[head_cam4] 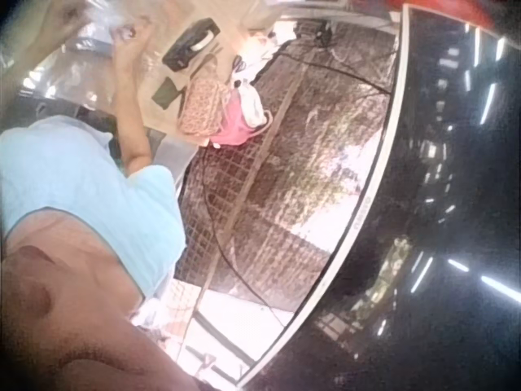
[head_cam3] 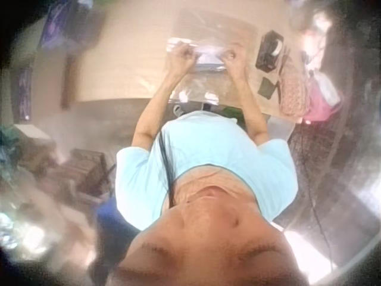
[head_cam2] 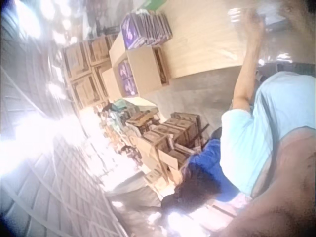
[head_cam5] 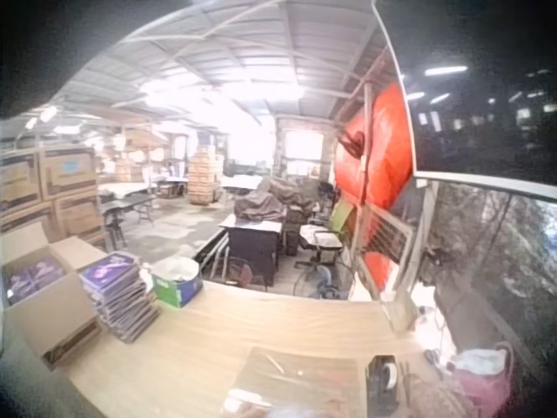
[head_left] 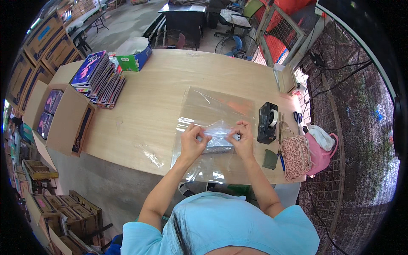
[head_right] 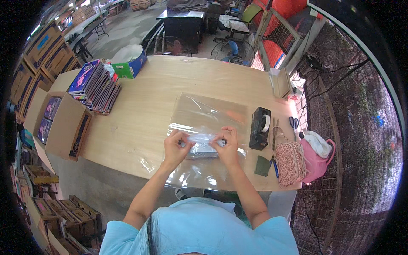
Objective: The person wraps spiral-bound notebooks in clear plastic bags on a wooden table. They place a notebook on a plastic sheet, fold the plastic over it, and smooth it out. The person then places the wrapped notebook into a cardboard box and repeats the process with additional notebooks.
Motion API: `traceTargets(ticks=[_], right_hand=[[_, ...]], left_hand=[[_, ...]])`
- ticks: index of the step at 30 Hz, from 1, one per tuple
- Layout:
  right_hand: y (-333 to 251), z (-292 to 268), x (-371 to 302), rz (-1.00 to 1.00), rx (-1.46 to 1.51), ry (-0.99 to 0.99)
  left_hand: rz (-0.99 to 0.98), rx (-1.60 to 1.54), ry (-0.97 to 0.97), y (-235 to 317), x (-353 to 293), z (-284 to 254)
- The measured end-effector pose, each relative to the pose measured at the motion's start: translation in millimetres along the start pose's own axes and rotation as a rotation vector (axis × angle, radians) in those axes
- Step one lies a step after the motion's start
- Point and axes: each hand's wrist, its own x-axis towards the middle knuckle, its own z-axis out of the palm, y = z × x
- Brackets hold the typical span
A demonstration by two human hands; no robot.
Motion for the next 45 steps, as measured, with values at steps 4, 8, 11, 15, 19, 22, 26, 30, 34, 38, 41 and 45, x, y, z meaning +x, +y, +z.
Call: traceTargets(ticks=[4,8,11,15,19,22,26,30,34,38,41,45], right_hand=[[-1,-5,34,0.458,0.212,-0.157],[16,-20,62,0.62,0.222,-0.434],[9,-21,46,0.154,0.011,-0.372],[-71,10,-1,-0.472,-0.539,-0.13],[-28,13,-30,-0.594,-0.539,-0.069],[-22,19,-50,-0.404,-0.389,-0.006],[5,19,-62,-0.587,-0.583,0.036],[30,8,-64,-0.861,-0.786,0.004],[16,-4,-54,-0.825,-0.911,-0.2],[7,-67,-18,0.058,-0.236,0.266],[80,-185,26,0.363,-0.471,0.582],[113,-208,38,0.573,-0.127,0.497]], left_hand=[[-0.355,-0.406,0.023,-22,17,3],[-0.401,-0.436,-0.207,-7,25,2],[-0.197,-0.412,-0.132,-21,19,9],[-0.131,-0.417,-0.075,-29,15,14],[-0.077,-0.352,0.008,-23,4,23],[-0.027,-0.384,0.082,-26,-5,27],[-0.13,-0.472,-0.147,-5,10,7],[-0.289,-0.541,-0.866,3,49,-29],[0.228,0.424,-0.924,25,65,-11],[0.237,0.513,-0.79,26,53,-9],[0.222,0.547,-0.748,33,46,-5],[0.227,0.528,-0.752,31,49,-2]])
